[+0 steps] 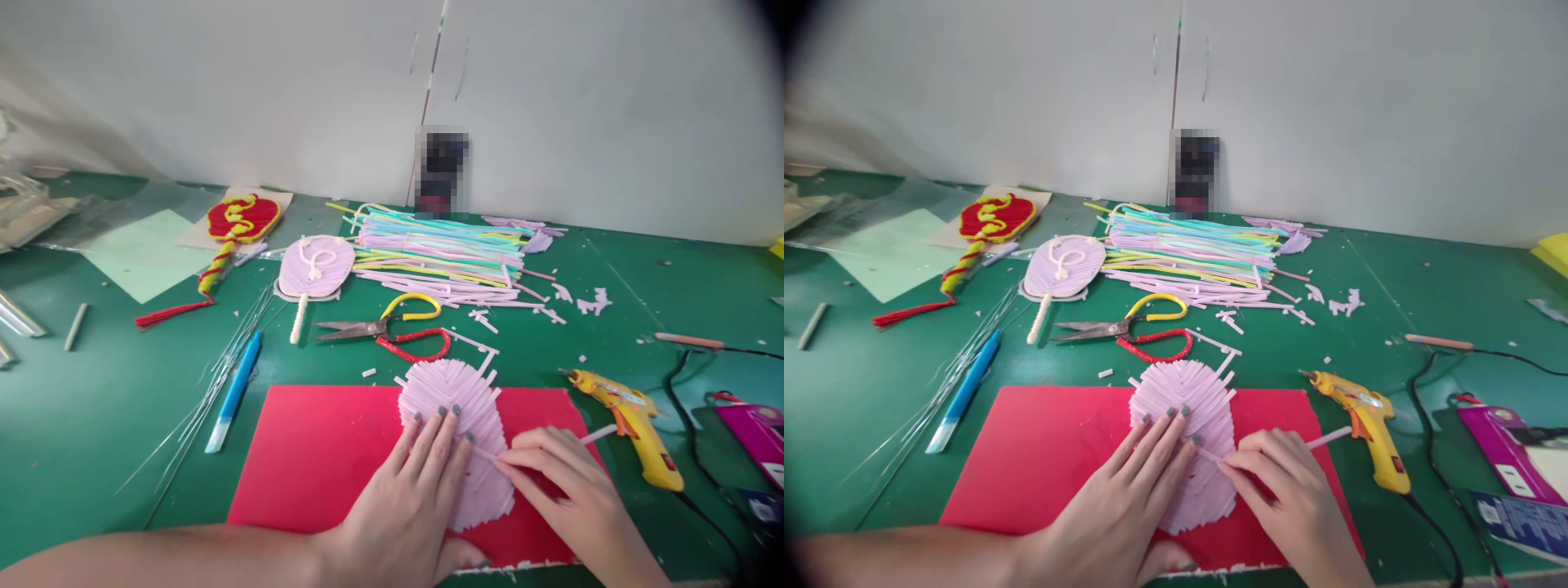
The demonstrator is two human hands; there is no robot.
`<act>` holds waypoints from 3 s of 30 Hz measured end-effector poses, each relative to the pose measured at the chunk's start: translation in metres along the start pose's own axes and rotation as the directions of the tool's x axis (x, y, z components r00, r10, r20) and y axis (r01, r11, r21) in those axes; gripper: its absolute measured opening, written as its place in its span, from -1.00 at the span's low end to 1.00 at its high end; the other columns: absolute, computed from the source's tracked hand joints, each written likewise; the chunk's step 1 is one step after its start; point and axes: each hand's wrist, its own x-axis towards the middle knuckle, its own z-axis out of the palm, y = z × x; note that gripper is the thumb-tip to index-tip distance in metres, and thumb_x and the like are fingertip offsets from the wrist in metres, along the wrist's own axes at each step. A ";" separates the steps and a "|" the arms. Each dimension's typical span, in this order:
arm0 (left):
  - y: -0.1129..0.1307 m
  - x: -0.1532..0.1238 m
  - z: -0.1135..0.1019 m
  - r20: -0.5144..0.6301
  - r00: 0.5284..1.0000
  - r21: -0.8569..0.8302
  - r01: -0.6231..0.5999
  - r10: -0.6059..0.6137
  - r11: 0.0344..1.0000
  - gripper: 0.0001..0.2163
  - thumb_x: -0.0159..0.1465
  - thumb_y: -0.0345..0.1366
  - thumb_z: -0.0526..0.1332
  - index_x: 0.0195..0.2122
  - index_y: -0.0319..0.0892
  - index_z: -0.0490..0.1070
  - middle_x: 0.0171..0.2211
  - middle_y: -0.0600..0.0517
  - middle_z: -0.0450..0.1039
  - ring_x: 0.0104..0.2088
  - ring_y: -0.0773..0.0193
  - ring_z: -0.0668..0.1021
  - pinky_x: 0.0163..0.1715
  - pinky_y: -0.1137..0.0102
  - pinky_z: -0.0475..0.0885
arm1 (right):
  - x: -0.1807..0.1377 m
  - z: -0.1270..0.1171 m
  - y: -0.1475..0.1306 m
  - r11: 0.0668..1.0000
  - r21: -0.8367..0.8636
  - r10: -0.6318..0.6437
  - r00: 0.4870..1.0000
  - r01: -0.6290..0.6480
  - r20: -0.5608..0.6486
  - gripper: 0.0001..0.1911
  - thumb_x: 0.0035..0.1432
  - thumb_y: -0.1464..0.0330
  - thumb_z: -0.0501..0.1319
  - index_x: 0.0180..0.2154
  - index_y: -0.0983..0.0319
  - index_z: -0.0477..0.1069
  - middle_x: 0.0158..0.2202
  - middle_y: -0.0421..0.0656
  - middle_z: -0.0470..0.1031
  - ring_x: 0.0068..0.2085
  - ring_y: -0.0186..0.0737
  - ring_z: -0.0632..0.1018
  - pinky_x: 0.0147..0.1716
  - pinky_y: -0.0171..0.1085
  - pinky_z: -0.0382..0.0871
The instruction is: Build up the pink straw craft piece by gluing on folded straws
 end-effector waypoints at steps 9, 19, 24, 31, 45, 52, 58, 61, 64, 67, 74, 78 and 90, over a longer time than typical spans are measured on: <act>-0.003 -0.001 0.005 -0.026 1.000 -0.012 -0.004 0.004 1.000 -0.23 0.31 0.19 -0.11 0.32 -0.39 0.02 0.32 -0.31 0.01 0.34 -0.09 0.02 0.27 0.12 0.02 | 0.000 0.003 0.003 1.000 0.012 0.004 1.000 -0.004 -0.003 -0.93 0.20 0.38 0.22 -0.34 0.13 0.48 -0.41 -0.21 0.50 -0.36 -0.29 0.51 -0.27 -0.27 0.36; -0.004 0.000 0.006 0.031 0.998 -0.081 0.048 -0.045 0.996 -0.22 0.31 0.17 -0.07 0.31 -0.43 0.03 0.32 -0.32 -0.03 0.32 -0.11 0.11 0.23 0.16 0.13 | 0.000 0.000 0.002 0.998 -0.050 -0.023 1.000 0.023 -0.007 -0.89 0.23 0.38 0.19 -0.33 0.13 0.48 -0.38 -0.22 0.55 -0.36 -0.29 0.53 -0.24 -0.24 0.32; -0.006 0.000 0.002 0.048 0.998 -0.136 0.034 -0.027 0.990 -0.26 0.30 0.18 -0.06 0.36 -0.22 -0.05 0.34 -0.25 -0.05 0.32 -0.12 0.09 0.21 0.11 0.15 | 0.006 -0.004 0.001 0.990 -0.125 -0.064 0.998 0.064 0.008 -0.85 0.28 0.43 0.14 -0.28 0.13 0.47 -0.34 -0.25 0.59 -0.34 -0.32 0.52 -0.16 -0.21 0.21; -0.005 -0.002 0.005 0.033 0.999 -0.110 0.040 -0.036 0.993 -0.23 0.32 0.17 -0.10 0.35 -0.38 -0.08 0.34 -0.29 -0.08 0.34 -0.08 0.03 0.25 0.14 0.09 | 0.008 -0.003 0.003 0.991 -0.117 -0.059 0.998 0.063 0.034 -0.86 0.28 0.44 0.14 -0.29 0.15 0.46 -0.33 -0.25 0.57 -0.31 -0.31 0.50 -0.12 -0.20 0.18; -0.012 0.002 0.005 0.032 0.998 -0.075 0.052 -0.050 0.996 -0.20 0.32 0.20 -0.17 0.33 -0.44 -0.07 0.35 -0.29 -0.17 0.36 -0.04 -0.08 0.31 0.15 -0.08 | 0.011 -0.004 -0.003 0.994 -0.099 -0.053 0.998 0.051 -0.020 -0.78 0.31 0.40 0.10 -0.34 0.16 0.48 -0.38 -0.23 0.57 -0.34 -0.32 0.50 -0.14 -0.22 0.21; -0.010 0.001 0.006 0.059 0.995 -0.073 0.089 -0.085 0.993 -0.18 0.29 0.22 -0.12 0.33 -0.44 -0.05 0.35 -0.31 -0.15 0.35 -0.04 -0.01 0.28 0.18 0.02 | 0.017 0.004 -0.012 0.995 -0.095 0.000 0.998 -0.006 -0.058 -0.90 0.24 0.34 0.20 -0.27 0.15 0.50 -0.30 -0.17 0.54 -0.26 -0.23 0.49 -0.13 -0.18 0.25; -0.011 0.001 0.008 0.038 0.996 -0.075 0.089 -0.087 0.993 -0.18 0.29 0.22 -0.11 0.33 -0.41 -0.06 0.35 -0.29 -0.17 0.35 -0.01 -0.03 0.29 0.21 0.00 | 0.027 0.014 -0.021 1.000 -0.006 0.010 0.999 -0.010 -0.041 -0.90 0.24 0.38 0.19 -0.33 0.18 0.47 -0.32 -0.17 0.52 -0.27 -0.24 0.47 -0.13 -0.18 0.26; -0.012 0.002 0.008 0.052 0.995 -0.077 0.088 -0.084 0.993 -0.18 0.29 0.22 -0.12 0.33 -0.42 -0.05 0.35 -0.30 -0.16 0.35 -0.01 -0.03 0.29 0.20 0.00 | 0.028 0.016 -0.021 1.000 0.007 0.016 0.999 -0.015 -0.040 -0.91 0.24 0.41 0.19 -0.31 0.19 0.46 -0.32 -0.17 0.51 -0.26 -0.24 0.46 -0.13 -0.19 0.25; -0.013 0.002 0.007 0.067 0.995 -0.087 0.083 -0.078 0.993 -0.18 0.29 0.23 -0.13 0.33 -0.42 -0.04 0.35 -0.30 -0.16 0.35 -0.01 -0.04 0.29 0.20 -0.01 | 0.027 0.017 -0.020 1.000 0.001 0.008 0.999 -0.008 -0.048 -0.92 0.24 0.43 0.19 -0.30 0.20 0.46 -0.32 -0.15 0.51 -0.27 -0.24 0.47 -0.14 -0.19 0.27; -0.012 0.002 0.007 0.071 0.994 -0.096 0.090 -0.083 0.991 -0.18 0.29 0.22 -0.13 0.33 -0.41 -0.04 0.35 -0.30 -0.16 0.35 -0.01 -0.04 0.30 0.20 -0.02 | 0.027 0.019 -0.021 1.000 -0.013 -0.007 0.998 0.007 -0.056 -0.90 0.24 0.44 0.18 -0.29 0.20 0.46 -0.33 -0.15 0.51 -0.27 -0.24 0.48 -0.14 -0.19 0.28; -0.011 0.003 0.006 0.100 0.991 -0.121 0.103 -0.091 0.987 -0.18 0.29 0.22 -0.14 0.33 -0.41 -0.05 0.35 -0.30 -0.18 0.35 -0.02 -0.05 0.29 0.18 0.00 | 0.028 0.020 -0.020 0.999 -0.018 -0.031 0.998 0.030 -0.061 -0.86 0.27 0.45 0.13 -0.28 0.21 0.47 -0.34 -0.16 0.52 -0.29 -0.26 0.49 -0.16 -0.19 0.31; -0.012 0.004 0.004 0.120 0.989 -0.134 0.106 -0.090 0.985 -0.18 0.30 0.22 -0.14 0.33 -0.42 -0.06 0.36 -0.30 -0.21 0.35 -0.03 -0.06 0.29 0.17 0.01 | 0.027 0.013 -0.016 0.994 -0.036 -0.100 0.994 0.102 0.048 -0.83 0.29 0.48 0.09 -0.21 0.25 0.46 -0.27 -0.13 0.52 -0.24 -0.25 0.48 -0.14 -0.20 0.32; -0.011 0.004 0.004 0.135 0.986 -0.167 0.115 -0.093 0.979 -0.18 0.30 0.22 -0.14 0.34 -0.42 -0.07 0.36 -0.29 -0.23 0.35 -0.02 -0.06 0.30 0.17 -0.01 | 0.029 0.006 -0.014 0.979 -0.076 -0.177 0.974 0.188 0.140 -0.76 0.33 0.47 0.01 -0.15 0.29 0.45 -0.23 -0.08 0.53 -0.19 -0.22 0.50 -0.14 -0.20 0.39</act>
